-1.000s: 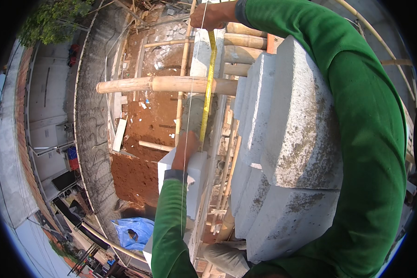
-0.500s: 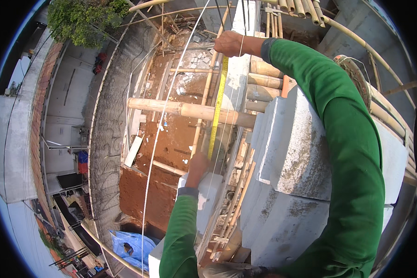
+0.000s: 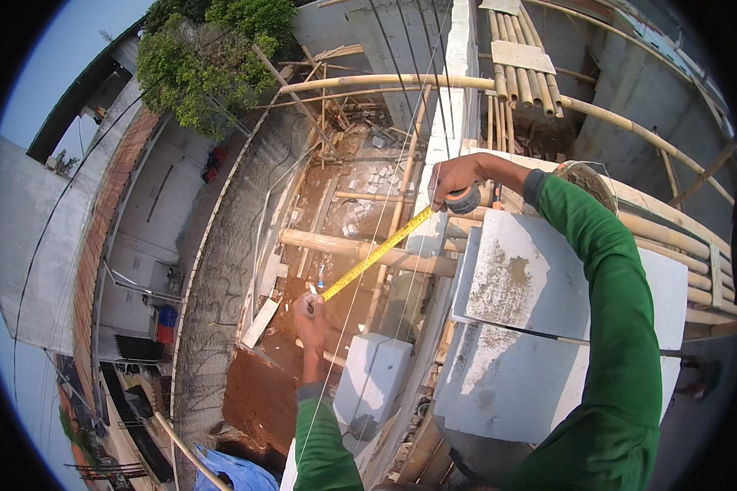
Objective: The person applies cement to a bamboo scaffold and places white rectangular tiles along a string line. They adjust tile positions, measure with a tape measure, and continue laying tiles in sequence.
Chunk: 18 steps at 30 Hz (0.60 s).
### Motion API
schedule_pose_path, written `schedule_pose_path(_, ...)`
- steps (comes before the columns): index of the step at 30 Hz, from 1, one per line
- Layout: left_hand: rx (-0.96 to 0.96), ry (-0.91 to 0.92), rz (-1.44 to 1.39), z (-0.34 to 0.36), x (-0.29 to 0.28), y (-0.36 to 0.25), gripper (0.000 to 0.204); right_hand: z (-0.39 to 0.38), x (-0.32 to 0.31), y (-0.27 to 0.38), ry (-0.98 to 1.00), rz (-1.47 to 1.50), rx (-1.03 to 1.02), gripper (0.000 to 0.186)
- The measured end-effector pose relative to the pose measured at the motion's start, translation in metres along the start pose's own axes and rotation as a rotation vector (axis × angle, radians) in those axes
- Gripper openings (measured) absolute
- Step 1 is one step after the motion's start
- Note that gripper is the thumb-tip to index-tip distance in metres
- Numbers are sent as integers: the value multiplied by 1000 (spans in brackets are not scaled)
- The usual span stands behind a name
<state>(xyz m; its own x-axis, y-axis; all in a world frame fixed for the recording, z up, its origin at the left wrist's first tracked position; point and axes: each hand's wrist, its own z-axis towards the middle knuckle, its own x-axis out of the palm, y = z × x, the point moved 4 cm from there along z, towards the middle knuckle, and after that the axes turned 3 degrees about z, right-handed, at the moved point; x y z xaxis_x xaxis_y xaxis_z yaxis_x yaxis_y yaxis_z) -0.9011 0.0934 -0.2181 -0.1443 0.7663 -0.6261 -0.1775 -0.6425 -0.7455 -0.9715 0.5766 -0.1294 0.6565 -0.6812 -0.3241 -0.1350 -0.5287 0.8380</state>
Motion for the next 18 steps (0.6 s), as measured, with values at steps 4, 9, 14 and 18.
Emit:
schedule_pose_path(4, -190, 238, -180, -20, -7, -71, 25, -70, 17, 16, -71, -109, 57, 31)
schedule_pose_path(9, 50, 220, -130, -66, -9, -163, 47, -133, 60, 59, -431, -576, -126, 30)
schedule_pose_path(14, 12, 132, 121, -97, -35, -173, 58, -180, 86, 60, -628, -632, 23, 27)
schedule_pose_path(18, -122, 345, 128, -167, -46, -163, 50, -222, 99, 41, -759, -509, 152, 30)
